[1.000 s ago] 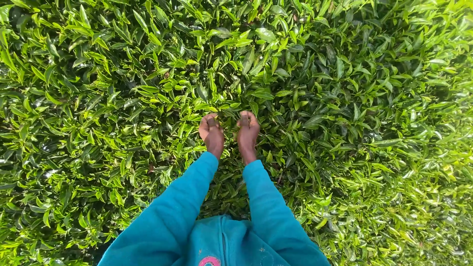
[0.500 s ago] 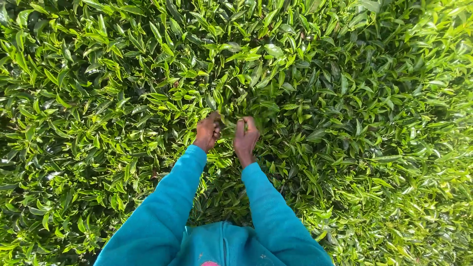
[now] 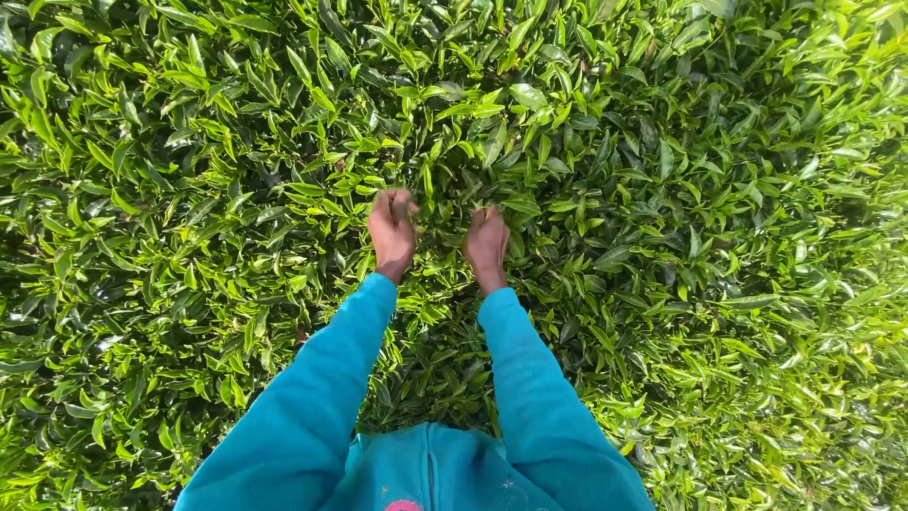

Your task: The person plucks tea leaves from bushes by hand and places them into a white cloth bag. The person moves along the rows of tea bushes, continuously picking leaves and depositing them into the bag.

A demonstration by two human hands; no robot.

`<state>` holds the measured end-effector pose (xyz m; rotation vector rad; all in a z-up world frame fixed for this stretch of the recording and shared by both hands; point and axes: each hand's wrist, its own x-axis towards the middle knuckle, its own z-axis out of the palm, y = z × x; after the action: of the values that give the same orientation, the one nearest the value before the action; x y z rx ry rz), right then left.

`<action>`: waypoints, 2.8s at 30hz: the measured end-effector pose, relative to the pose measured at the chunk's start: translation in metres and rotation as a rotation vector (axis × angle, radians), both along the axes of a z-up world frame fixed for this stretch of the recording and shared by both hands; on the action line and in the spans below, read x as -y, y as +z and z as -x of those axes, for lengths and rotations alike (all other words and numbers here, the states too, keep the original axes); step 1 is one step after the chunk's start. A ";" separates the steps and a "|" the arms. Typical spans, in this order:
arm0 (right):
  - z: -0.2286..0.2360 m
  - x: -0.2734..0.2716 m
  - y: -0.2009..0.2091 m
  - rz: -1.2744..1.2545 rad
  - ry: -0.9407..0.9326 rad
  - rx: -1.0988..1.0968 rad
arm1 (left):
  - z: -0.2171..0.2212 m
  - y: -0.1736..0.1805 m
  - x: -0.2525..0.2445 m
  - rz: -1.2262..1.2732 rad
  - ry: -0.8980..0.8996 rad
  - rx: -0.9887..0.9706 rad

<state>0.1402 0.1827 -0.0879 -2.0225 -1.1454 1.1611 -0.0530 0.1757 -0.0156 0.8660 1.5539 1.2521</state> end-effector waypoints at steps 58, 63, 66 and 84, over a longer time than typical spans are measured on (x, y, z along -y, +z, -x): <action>0.105 -0.150 0.073 -0.478 -0.297 -0.234 | 0.119 -0.044 0.160 0.545 0.040 0.501; 0.132 -0.196 0.061 0.210 -0.574 -0.473 | 0.121 -0.035 0.146 0.498 0.045 0.471; 0.134 -0.218 0.055 0.371 -0.399 -0.734 | 0.119 -0.031 0.134 0.509 0.033 0.473; 0.144 -0.111 0.095 0.167 -0.438 -0.339 | 0.160 -0.028 0.127 0.471 0.076 0.474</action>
<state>-0.0042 0.2937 0.0070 -1.9607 -0.4252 1.3281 -0.2131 0.0488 -0.0435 0.1889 1.4097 0.9873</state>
